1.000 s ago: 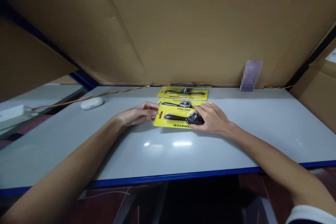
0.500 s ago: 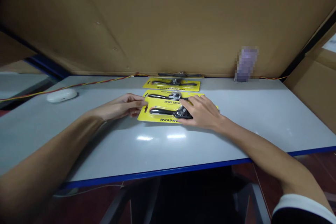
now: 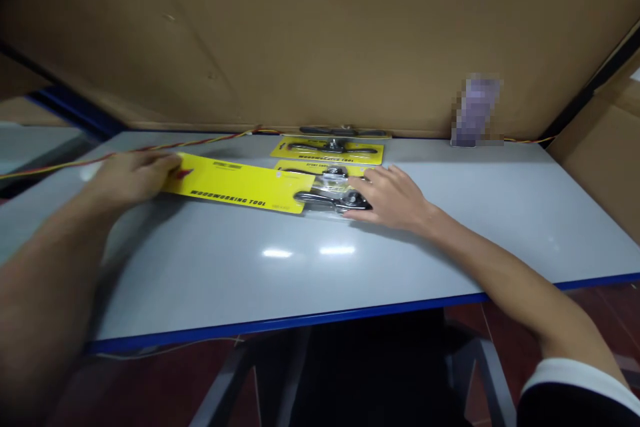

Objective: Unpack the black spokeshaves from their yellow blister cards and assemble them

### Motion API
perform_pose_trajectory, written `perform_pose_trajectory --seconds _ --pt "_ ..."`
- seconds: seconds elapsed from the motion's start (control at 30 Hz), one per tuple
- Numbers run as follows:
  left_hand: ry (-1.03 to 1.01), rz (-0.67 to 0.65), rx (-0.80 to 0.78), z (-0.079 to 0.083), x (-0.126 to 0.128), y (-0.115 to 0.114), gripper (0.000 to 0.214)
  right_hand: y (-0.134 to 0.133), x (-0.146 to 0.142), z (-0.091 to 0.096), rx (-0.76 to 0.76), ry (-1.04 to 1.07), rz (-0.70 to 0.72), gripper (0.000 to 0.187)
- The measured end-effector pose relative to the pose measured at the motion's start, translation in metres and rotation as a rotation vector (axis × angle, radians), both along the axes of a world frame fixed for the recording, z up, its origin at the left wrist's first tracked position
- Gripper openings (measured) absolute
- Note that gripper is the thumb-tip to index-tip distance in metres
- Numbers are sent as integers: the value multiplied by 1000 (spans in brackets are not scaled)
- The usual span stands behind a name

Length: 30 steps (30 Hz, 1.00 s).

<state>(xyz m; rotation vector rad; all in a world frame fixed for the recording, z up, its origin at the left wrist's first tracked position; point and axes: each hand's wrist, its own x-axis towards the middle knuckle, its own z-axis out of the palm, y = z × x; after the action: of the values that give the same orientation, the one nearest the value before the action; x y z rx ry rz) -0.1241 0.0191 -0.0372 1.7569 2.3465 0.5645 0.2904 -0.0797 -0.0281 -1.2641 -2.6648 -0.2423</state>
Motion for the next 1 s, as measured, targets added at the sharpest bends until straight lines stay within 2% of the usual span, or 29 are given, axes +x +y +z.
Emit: perform_pose_trajectory --seconds 0.13,0.23,0.33,0.4,0.47,0.57,0.6,0.67,0.77,0.87,0.93,1.0 --pt "169 84 -42 -3 12 -7 41 10 20 12 29 -22 15 56" --pt "210 142 -51 -4 10 -10 48 17 44 22 33 57 -10 55" --pt "219 199 -14 -3 2 -14 49 23 73 32 72 196 -147 54" --pt "225 207 113 -1 2 -15 47 28 94 36 97 245 -301 53" --pt "194 160 261 1 10 -15 44 35 117 36 69 208 -451 53" --pt "110 33 305 1 33 -15 42 44 150 30 -149 7 -693 60" --pt "101 -4 298 0 42 -15 42 46 158 27 -223 -59 -730 59" --pt "90 -75 292 -4 59 -15 40 48 167 24 -256 -97 -762 57" --pt "108 -234 281 -11 81 -17 39 47 153 23 -127 -66 -745 53" --pt "166 -425 268 -19 94 -19 42 42 114 22 142 118 -653 37" --pt "190 -551 293 -23 99 -20 46 37 85 19 177 247 -577 29" --pt "190 -660 333 -26 99 -19 52 30 62 15 142 318 -434 28"
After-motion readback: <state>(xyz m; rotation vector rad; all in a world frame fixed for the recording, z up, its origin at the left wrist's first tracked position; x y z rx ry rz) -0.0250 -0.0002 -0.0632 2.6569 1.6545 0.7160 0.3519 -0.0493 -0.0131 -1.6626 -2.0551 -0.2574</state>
